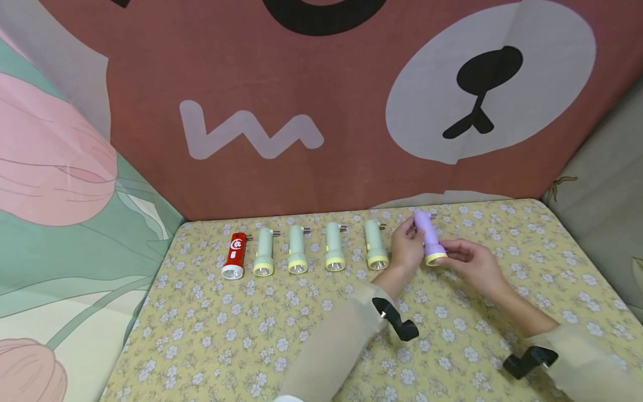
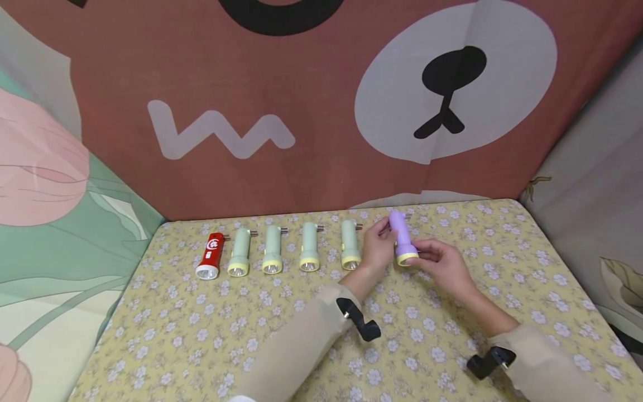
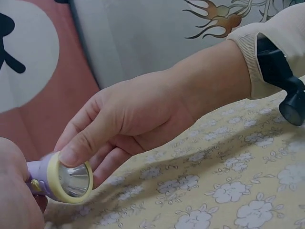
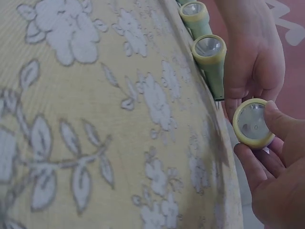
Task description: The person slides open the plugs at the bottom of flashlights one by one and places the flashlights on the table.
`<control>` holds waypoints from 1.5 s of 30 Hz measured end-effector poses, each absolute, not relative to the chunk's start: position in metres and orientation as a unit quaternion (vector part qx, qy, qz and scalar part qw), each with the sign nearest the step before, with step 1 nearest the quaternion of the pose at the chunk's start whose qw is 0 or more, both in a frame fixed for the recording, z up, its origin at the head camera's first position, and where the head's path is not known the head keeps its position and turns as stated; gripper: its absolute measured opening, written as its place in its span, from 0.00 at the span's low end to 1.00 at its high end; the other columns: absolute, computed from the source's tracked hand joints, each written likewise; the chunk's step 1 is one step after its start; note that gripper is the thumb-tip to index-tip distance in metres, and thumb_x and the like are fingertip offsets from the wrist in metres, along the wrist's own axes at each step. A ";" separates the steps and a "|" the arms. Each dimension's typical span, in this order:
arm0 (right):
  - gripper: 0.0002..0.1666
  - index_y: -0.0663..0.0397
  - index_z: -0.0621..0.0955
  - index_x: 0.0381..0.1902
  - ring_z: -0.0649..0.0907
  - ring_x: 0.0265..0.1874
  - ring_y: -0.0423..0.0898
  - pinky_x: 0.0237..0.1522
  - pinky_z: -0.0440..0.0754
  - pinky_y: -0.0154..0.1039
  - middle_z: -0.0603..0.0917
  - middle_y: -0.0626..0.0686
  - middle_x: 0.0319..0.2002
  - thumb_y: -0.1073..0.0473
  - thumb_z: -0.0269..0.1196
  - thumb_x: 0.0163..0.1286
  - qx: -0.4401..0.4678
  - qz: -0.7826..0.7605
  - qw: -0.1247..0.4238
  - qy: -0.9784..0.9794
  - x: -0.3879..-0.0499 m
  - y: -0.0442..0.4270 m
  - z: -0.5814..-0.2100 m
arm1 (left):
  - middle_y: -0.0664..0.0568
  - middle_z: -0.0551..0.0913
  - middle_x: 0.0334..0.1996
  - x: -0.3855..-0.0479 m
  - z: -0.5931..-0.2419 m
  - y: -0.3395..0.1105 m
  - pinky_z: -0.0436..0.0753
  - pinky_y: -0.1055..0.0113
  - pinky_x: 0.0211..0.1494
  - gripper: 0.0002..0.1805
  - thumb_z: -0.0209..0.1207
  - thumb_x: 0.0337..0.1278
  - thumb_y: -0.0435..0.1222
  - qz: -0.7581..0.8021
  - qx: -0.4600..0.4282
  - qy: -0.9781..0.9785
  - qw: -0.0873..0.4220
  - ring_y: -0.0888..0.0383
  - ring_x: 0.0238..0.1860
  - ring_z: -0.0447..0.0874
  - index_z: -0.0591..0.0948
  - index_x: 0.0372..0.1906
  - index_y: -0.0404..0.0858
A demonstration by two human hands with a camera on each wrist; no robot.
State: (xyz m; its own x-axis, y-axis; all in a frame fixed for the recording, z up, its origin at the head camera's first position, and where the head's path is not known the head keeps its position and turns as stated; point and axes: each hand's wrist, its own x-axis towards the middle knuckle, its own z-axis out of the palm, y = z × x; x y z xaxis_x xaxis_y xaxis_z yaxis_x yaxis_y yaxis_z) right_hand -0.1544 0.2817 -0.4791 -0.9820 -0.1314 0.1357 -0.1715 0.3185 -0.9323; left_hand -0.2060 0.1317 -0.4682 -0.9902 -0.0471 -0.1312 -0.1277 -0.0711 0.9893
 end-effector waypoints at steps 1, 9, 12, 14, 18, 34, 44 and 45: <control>0.23 0.75 0.78 0.58 0.86 0.41 0.33 0.40 0.88 0.34 0.87 0.51 0.49 0.67 0.68 0.70 0.090 0.573 0.016 -0.814 -0.155 0.281 -0.481 | 0.46 0.83 0.60 -0.206 -0.470 0.132 0.83 0.63 0.60 0.24 0.58 0.70 0.26 0.728 -0.065 0.682 0.022 0.50 0.60 0.82 0.77 0.68 0.34; 0.24 0.72 0.79 0.59 0.84 0.41 0.29 0.40 0.87 0.33 0.81 0.72 0.54 0.62 0.69 0.70 0.073 0.550 -0.002 -0.832 -0.157 0.277 -0.490 | 0.37 0.82 0.58 -0.209 -0.481 0.135 0.82 0.60 0.61 0.22 0.56 0.68 0.21 0.708 -0.085 0.701 0.000 0.45 0.58 0.82 0.77 0.65 0.27; 0.25 0.71 0.80 0.60 0.84 0.43 0.29 0.41 0.87 0.31 0.82 0.71 0.55 0.60 0.69 0.70 0.066 0.550 -0.003 -0.833 -0.158 0.275 -0.492 | 0.37 0.82 0.58 -0.209 -0.482 0.136 0.82 0.59 0.62 0.22 0.56 0.68 0.22 0.702 -0.091 0.706 0.000 0.45 0.59 0.82 0.77 0.65 0.27; 0.26 0.71 0.80 0.60 0.84 0.43 0.29 0.42 0.86 0.29 0.82 0.71 0.56 0.60 0.69 0.70 0.064 0.549 0.002 -0.833 -0.159 0.274 -0.493 | 0.38 0.82 0.59 -0.210 -0.483 0.136 0.81 0.60 0.63 0.22 0.55 0.69 0.22 0.701 -0.094 0.707 0.002 0.45 0.60 0.81 0.77 0.66 0.28; 0.26 0.70 0.80 0.61 0.82 0.43 0.28 0.42 0.84 0.26 0.83 0.69 0.56 0.60 0.69 0.70 0.065 0.539 0.012 -0.840 -0.159 0.272 -0.494 | 0.40 0.82 0.59 -0.212 -0.483 0.137 0.80 0.61 0.63 0.21 0.55 0.71 0.24 0.697 -0.104 0.710 0.006 0.47 0.61 0.81 0.78 0.66 0.31; 0.28 0.66 0.79 0.64 0.80 0.45 0.27 0.43 0.83 0.27 0.82 0.66 0.58 0.54 0.66 0.74 0.036 0.522 -0.006 -0.852 -0.161 0.272 -0.499 | 0.42 0.87 0.44 -0.212 -0.485 0.139 0.85 0.62 0.53 0.18 0.59 0.65 0.22 0.682 -0.113 0.722 -0.025 0.51 0.48 0.85 0.82 0.59 0.30; 0.29 0.67 0.77 0.65 0.81 0.44 0.27 0.44 0.84 0.28 0.82 0.68 0.58 0.53 0.66 0.73 0.035 0.537 -0.015 -0.842 -0.160 0.272 -0.498 | 0.42 0.87 0.45 -0.212 -0.485 0.138 0.84 0.63 0.54 0.18 0.58 0.66 0.22 0.675 -0.110 0.729 -0.029 0.51 0.49 0.85 0.82 0.59 0.30; 0.30 0.67 0.77 0.65 0.81 0.44 0.28 0.44 0.84 0.28 0.81 0.68 0.58 0.53 0.66 0.74 0.036 0.539 -0.017 -0.841 -0.160 0.271 -0.498 | 0.42 0.86 0.45 -0.212 -0.485 0.138 0.84 0.63 0.54 0.18 0.58 0.66 0.22 0.675 -0.110 0.729 -0.029 0.51 0.49 0.85 0.82 0.60 0.29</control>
State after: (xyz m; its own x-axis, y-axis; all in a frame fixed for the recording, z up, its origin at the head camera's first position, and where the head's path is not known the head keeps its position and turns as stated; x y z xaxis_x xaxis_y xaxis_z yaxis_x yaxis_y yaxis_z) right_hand -0.1595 0.2714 -0.4980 -0.9968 -0.0790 0.0108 -0.0428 0.4155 -0.9086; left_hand -0.2116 0.1382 -0.4854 -0.9741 -0.2000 -0.1055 -0.1204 0.0637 0.9907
